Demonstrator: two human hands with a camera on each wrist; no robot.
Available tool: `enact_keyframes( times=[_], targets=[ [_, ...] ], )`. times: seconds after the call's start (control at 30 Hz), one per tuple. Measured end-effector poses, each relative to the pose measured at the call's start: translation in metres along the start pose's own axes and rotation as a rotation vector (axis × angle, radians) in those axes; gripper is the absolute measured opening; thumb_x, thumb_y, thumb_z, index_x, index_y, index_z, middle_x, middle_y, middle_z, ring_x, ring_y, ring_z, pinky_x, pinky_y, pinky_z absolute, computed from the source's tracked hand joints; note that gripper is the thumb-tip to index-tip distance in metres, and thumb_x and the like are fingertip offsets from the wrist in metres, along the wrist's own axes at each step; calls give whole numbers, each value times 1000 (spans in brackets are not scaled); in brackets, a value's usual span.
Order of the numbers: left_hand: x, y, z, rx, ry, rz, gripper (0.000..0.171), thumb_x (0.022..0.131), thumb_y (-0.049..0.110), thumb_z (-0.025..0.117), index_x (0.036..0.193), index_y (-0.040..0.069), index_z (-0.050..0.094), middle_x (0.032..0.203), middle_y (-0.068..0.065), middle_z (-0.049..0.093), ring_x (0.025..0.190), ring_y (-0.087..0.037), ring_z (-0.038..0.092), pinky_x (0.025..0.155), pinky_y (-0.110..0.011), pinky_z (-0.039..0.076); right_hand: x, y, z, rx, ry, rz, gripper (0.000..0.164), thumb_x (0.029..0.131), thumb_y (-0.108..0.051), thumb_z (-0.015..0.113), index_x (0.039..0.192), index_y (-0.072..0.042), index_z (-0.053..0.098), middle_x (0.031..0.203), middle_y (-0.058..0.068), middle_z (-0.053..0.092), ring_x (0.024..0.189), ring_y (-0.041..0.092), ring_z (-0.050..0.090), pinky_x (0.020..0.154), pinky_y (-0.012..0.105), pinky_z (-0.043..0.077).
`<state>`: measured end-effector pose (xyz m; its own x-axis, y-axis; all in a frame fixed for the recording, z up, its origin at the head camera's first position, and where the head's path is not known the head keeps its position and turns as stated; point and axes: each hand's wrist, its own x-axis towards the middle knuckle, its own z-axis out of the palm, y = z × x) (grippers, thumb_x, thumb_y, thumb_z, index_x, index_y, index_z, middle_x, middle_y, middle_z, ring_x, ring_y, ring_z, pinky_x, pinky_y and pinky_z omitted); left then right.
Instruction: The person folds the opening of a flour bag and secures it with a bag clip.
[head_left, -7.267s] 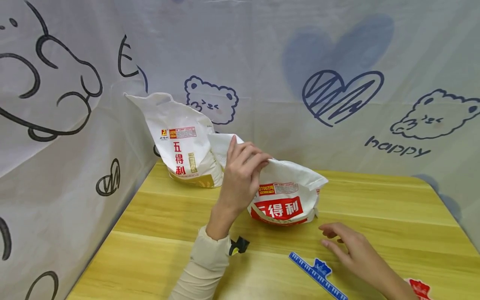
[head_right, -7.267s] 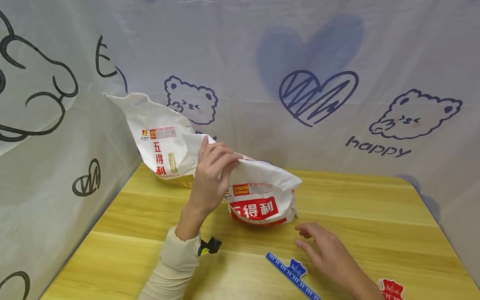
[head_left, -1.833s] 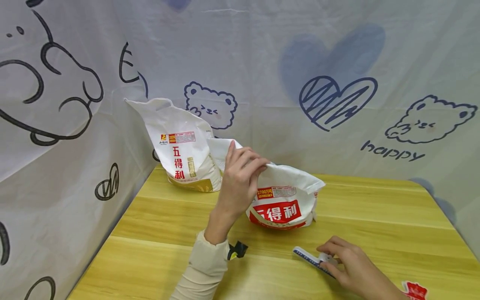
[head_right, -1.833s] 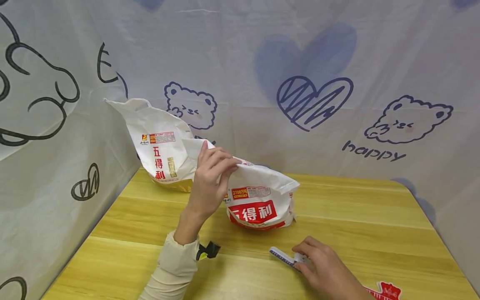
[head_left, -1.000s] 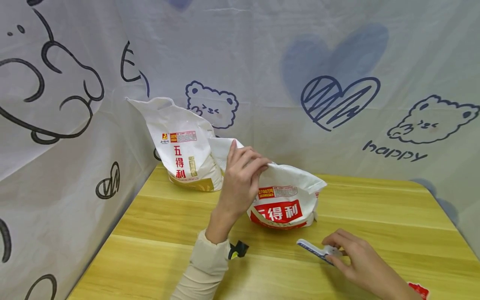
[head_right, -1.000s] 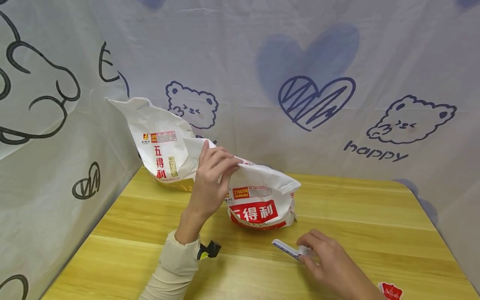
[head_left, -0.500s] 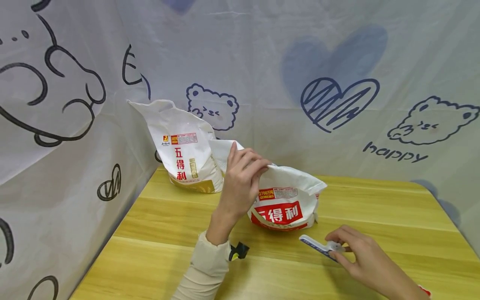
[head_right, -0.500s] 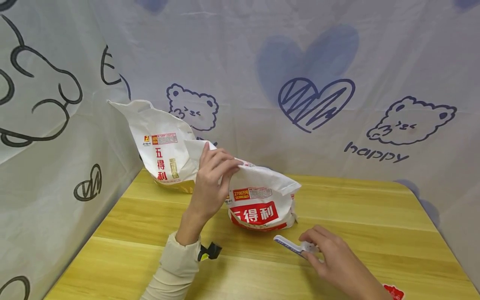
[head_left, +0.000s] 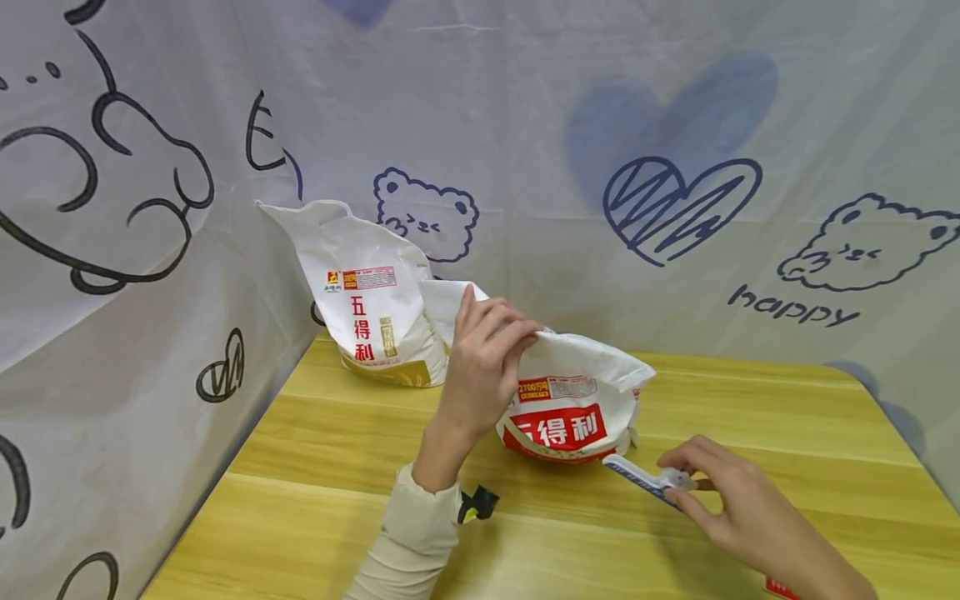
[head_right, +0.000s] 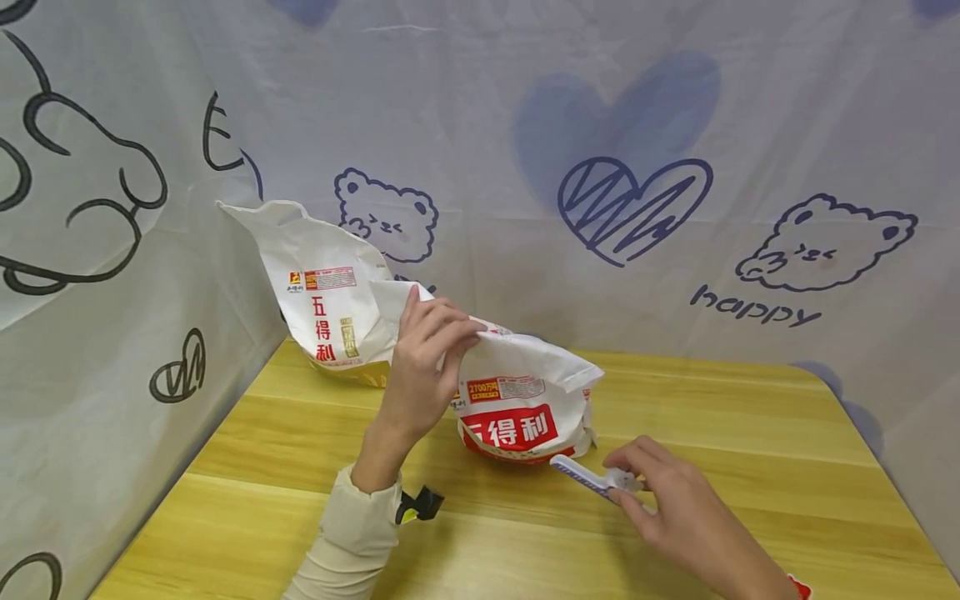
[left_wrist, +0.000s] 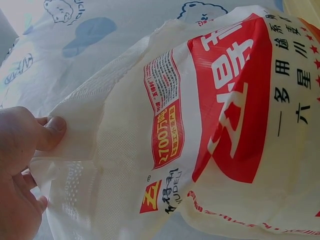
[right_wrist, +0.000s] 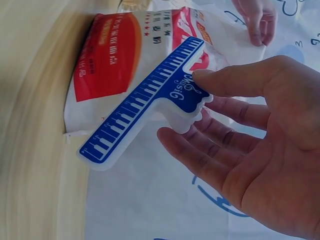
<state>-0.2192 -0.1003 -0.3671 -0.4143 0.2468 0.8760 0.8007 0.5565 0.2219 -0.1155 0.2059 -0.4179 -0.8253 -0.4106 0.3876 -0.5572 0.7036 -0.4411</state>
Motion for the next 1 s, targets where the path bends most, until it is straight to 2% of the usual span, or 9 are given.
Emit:
enact_keyframes(
  times=[0.17,0.43,0.57,0.7,0.8,1.0],
  targets=[
    [0,0,0,0,1,1,7,96,6,70,99,7,77,97,-4,69,106,-25,59,123,-58,16,1,-1,-5,5,24,-8,38,77,1,86,104,-20,69,101,-13,65,85,3,64,67,25,60],
    [0,1,-1,-2,0,0,8,96,5,70,99,7,76,96,-4,69,106,-25,59,123,-58,16,2,-2,-20,-26,53,59,39,77,-2,88,105,-21,69,103,-12,65,86,4,64,67,26,61],
    [0,1,-1,-2,2,2,7,96,5,70,99,7,76,96,-4,69,106,-25,59,123,-59,16,4,-3,-27,-28,65,95,40,76,0,88,106,-20,70,103,-9,66,88,8,65,67,32,62],
    [0,0,-1,-1,4,4,7,95,5,70,98,7,76,96,-4,69,106,-25,59,123,-60,16,4,-4,-32,-27,90,91,42,75,1,88,107,-18,70,103,-8,67,89,9,65,67,38,63],
    [0,0,0,-1,5,6,7,95,5,70,98,8,76,96,-4,69,106,-25,59,123,-59,16,4,-5,-36,-35,108,81,43,74,1,89,108,-18,70,102,-8,66,89,7,65,66,35,63],
    [0,0,0,-1,8,8,7,95,5,70,98,8,76,96,-5,68,106,-26,59,123,-59,16,6,-8,-44,-45,144,52,45,73,4,89,108,-17,70,102,-9,66,87,4,64,67,20,59]
  ],
)
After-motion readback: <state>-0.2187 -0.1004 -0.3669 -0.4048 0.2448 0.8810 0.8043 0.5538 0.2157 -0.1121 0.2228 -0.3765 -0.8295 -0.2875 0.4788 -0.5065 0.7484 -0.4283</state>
